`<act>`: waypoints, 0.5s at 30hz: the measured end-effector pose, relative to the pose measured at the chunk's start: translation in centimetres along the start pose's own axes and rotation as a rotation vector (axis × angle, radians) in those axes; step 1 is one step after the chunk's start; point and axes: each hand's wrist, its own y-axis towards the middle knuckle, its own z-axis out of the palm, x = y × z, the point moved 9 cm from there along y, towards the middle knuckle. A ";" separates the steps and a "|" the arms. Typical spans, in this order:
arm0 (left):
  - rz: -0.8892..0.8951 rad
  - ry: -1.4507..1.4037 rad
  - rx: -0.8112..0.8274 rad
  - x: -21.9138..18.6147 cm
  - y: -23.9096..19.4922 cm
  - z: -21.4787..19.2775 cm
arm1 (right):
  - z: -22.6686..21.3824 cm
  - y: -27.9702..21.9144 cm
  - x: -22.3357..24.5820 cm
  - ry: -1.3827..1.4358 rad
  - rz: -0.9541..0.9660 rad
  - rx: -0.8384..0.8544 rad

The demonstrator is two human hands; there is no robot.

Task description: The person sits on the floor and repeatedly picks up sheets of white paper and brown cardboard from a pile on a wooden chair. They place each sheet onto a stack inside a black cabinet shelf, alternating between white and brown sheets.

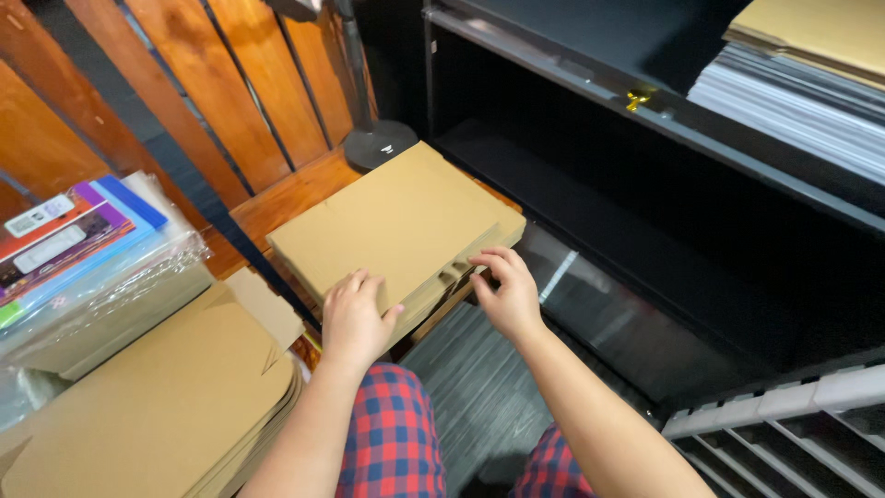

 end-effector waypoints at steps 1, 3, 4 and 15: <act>-0.007 0.002 0.004 0.0 -0.1 0.1 | 0.5 0.1 0.5 0.003 0.002 0.007; 0.000 0.015 -0.007 -0.1 -0.1 0.0 | 2.2 0.3 2.2 -0.073 -0.053 0.099; -0.005 0.015 -0.009 0.0 -0.1 0.3 | 2.7 0.2 2.8 -0.072 -0.057 0.104; 0.002 -0.001 -0.036 -0.5 -0.7 -0.2 | 9.0 -2.2 3.5 -0.164 -0.148 0.321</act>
